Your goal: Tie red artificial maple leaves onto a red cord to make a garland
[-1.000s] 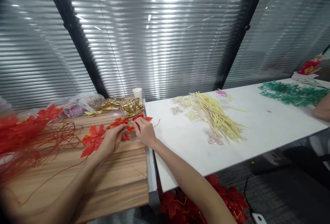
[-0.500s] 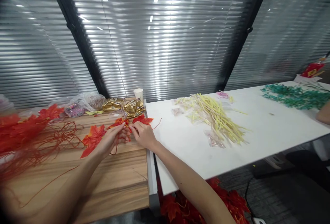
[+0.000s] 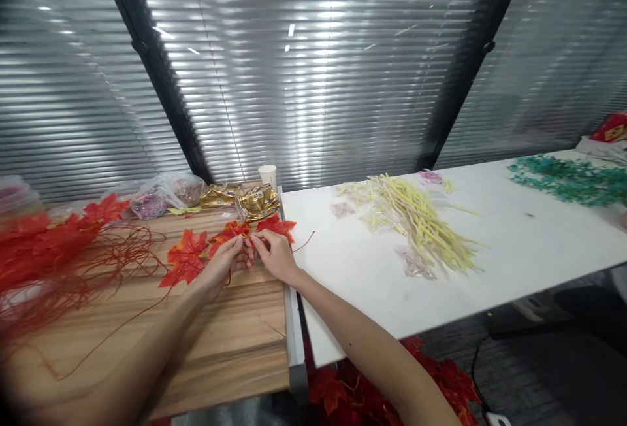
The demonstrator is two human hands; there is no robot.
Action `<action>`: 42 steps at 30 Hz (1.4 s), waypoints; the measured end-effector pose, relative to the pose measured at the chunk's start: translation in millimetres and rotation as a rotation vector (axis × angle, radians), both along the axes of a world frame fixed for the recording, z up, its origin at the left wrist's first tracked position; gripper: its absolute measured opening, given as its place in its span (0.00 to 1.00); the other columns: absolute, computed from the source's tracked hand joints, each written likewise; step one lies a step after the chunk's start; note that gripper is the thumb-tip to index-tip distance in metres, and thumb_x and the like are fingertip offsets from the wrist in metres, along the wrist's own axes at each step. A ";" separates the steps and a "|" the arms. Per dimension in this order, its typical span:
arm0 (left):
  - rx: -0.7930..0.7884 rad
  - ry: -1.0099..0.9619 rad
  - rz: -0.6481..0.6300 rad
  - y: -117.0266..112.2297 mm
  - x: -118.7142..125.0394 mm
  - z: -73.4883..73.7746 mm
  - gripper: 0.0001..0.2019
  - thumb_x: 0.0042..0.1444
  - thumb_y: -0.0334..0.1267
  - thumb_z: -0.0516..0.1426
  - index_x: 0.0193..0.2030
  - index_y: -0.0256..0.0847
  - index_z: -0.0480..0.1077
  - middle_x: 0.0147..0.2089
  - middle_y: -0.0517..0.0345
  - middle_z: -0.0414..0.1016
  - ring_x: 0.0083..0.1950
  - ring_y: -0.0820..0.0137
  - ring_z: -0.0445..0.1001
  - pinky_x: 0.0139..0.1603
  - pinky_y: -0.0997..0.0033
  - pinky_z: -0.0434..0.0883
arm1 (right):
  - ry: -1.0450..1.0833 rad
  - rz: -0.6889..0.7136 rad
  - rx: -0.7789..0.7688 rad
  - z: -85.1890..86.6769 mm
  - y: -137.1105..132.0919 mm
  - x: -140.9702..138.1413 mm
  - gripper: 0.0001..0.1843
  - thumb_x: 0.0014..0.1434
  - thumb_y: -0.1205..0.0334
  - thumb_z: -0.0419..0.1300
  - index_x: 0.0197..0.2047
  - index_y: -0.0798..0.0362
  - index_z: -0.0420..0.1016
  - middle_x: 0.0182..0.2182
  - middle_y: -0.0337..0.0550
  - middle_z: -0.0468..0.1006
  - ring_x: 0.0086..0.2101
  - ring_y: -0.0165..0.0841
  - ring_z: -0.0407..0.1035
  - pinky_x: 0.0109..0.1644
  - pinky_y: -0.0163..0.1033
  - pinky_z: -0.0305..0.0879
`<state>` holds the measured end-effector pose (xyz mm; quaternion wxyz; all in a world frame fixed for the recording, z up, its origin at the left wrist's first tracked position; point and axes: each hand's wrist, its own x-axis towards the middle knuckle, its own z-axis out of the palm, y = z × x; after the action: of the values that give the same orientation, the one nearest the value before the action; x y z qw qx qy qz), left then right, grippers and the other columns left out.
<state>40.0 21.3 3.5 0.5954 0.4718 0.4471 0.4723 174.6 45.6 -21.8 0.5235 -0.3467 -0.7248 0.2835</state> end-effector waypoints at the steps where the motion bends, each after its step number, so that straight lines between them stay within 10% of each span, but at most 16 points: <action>1: 0.005 -0.001 -0.006 0.2 0.0 0.0 0.17 0.48 0.51 0.56 0.30 0.37 0.62 0.25 0.61 0.67 0.24 0.76 0.66 0.26 0.77 0.65 | 0.027 0.007 -0.038 0.4 -0.6 -0.6 0.13 0.59 0.57 0.49 0.31 0.54 0.71 0.25 0.39 0.73 0.26 0.29 0.66 0.33 0.33 0.61; 17: 0.116 0.077 -0.090 2.6 5.6 -6.9 0.14 0.49 0.46 0.57 0.35 0.37 0.72 0.43 0.50 0.72 0.44 0.66 0.69 0.40 0.72 0.66 | 0.771 0.101 -0.687 6.5 -5.9 -11.6 0.12 0.44 0.55 0.63 0.24 0.56 0.72 0.26 0.40 0.74 0.29 0.30 0.67 0.34 0.35 0.62; 35: 0.110 0.013 -0.094 -5.8 8.9 -1.3 0.15 0.53 0.49 0.51 0.31 0.38 0.70 0.45 0.54 0.70 0.44 0.67 0.65 0.36 0.74 0.61 | 0.743 0.146 -0.596 15.5 -8.7 -10.5 0.13 0.47 0.53 0.61 0.23 0.55 0.72 0.25 0.40 0.73 0.29 0.30 0.66 0.37 0.35 0.62; 42: -0.034 -0.103 -0.241 -11.0 17.7 -3.5 0.19 0.53 0.54 0.49 0.30 0.38 0.67 0.34 0.54 0.70 0.32 0.72 0.64 0.29 0.75 0.58 | 0.724 0.155 -0.684 25.0 -10.2 -4.8 0.16 0.46 0.49 0.60 0.26 0.55 0.68 0.26 0.39 0.73 0.18 0.23 0.60 0.16 0.28 0.52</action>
<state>57.7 10.3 -0.1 0.6779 0.4871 0.3637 0.4133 169.8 35.4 3.2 0.5751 -0.3232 -0.3861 0.6448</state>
